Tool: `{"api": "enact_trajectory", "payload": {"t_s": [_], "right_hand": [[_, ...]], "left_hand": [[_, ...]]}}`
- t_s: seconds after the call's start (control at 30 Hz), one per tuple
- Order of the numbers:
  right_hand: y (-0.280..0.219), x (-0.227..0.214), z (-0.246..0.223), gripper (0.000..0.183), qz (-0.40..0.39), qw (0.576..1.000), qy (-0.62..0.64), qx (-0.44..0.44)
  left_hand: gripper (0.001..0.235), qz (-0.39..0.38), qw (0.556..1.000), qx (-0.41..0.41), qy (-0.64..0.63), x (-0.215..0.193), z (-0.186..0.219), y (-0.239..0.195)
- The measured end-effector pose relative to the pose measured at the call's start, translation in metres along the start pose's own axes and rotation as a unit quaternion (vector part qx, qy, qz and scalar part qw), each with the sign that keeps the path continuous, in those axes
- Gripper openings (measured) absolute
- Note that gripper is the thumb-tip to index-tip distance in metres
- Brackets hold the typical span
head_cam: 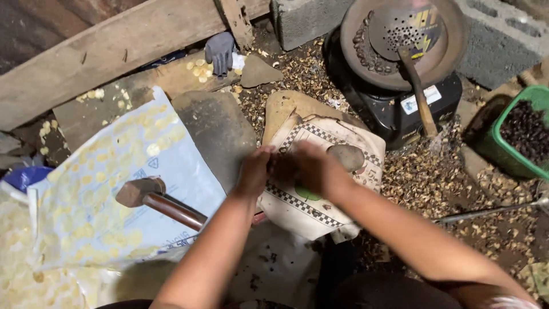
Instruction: The person uses a hammer to crack open cocoa pods on a white sack. They then use a stone to crush the beans on a patterned cloth and stir the contents in a pan on a portable stove.
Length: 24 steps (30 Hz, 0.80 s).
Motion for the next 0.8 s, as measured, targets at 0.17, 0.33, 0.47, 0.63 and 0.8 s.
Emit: {"api": "enact_trajectory", "payload": {"t_s": [0.17, 0.33, 0.47, 0.63, 0.8], "right_hand": [[-0.028, -0.053, 0.065, 0.038, -0.089, 0.573, -0.729, -0.364], [-0.031, -0.09, 0.063, 0.03, 0.072, 0.606, -0.73, -0.308], [0.012, -0.12, 0.067, 0.067, 0.069, 0.671, -0.715, -0.186], [-0.017, -0.111, 0.07, 0.057, 0.119, 0.751, -0.646, -0.059], [-0.022, -0.099, 0.091, 0.059, 0.129, 0.725, -0.676, 0.015]], "left_hand": [[0.029, -0.116, 0.851, 0.104, 0.501, 0.013, -0.027, -0.014], [0.019, -0.249, 0.724, 0.329, 0.553, 0.062, -0.052, -0.021], [0.017, -0.23, 0.614, 0.449, 0.607, 0.051, -0.073, -0.012], [0.018, -0.153, 0.651, 0.426, 0.609, 0.066, -0.04, -0.037], [0.026, -0.115, 0.665, 0.416, 0.609, 0.067, -0.038, -0.047]]}}
Point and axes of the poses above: each hand's wrist, its own y-axis towards the middle knuckle, its own x-axis out of the palm, z = x × y, the point moved 2 cm from there along y, towards the middle knuckle, and after that the axes turned 10 degrees about -z, right-handed, at the moved point
